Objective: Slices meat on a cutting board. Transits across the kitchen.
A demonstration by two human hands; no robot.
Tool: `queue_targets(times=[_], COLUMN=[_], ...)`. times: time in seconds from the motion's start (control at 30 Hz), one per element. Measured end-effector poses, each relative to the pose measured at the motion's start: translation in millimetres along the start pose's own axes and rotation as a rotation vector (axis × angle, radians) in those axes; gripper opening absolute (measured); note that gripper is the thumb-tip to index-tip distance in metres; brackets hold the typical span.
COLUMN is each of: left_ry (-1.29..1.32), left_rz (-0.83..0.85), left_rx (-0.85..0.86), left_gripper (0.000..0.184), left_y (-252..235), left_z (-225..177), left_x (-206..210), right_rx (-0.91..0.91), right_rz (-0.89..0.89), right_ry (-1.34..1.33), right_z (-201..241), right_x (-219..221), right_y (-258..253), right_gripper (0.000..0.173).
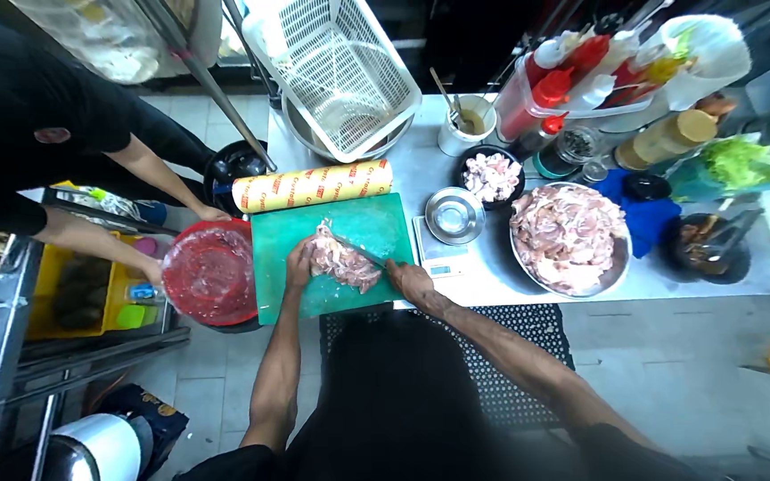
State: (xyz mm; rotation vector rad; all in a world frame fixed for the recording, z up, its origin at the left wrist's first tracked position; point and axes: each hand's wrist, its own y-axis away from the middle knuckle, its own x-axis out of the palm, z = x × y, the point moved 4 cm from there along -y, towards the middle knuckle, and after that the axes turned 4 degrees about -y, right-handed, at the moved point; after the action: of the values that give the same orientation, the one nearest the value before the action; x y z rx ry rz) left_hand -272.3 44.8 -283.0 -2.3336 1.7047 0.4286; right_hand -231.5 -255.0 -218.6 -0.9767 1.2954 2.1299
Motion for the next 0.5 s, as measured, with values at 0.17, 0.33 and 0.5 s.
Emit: queue_targets(times=[0.17,0.33,0.5], left_ry=[-0.023,-0.030,0.007], left_rz=[-0.128,-0.185,-0.240], left_rx=[0.067,0.131,0.019], left_gripper=[0.041,0.036,0.038], left_y=[9.5,9.3,32.0], left_z=[-10.7,-12.3,6.7], left_x=[-11.2,-19.2,-48.4], right_rx=[-0.063,-0.319,-0.419], right_rz=[-0.143,-0.281,-0.420], right_ry=[-0.026,0.070,-0.013], right_z=[4.7,19.5,-1.4], right_x=[-15.5,-37.8,-56.7], right_y=[-39.4,-93.8,-121.4], right_gripper=[0.040,0.038,0.036])
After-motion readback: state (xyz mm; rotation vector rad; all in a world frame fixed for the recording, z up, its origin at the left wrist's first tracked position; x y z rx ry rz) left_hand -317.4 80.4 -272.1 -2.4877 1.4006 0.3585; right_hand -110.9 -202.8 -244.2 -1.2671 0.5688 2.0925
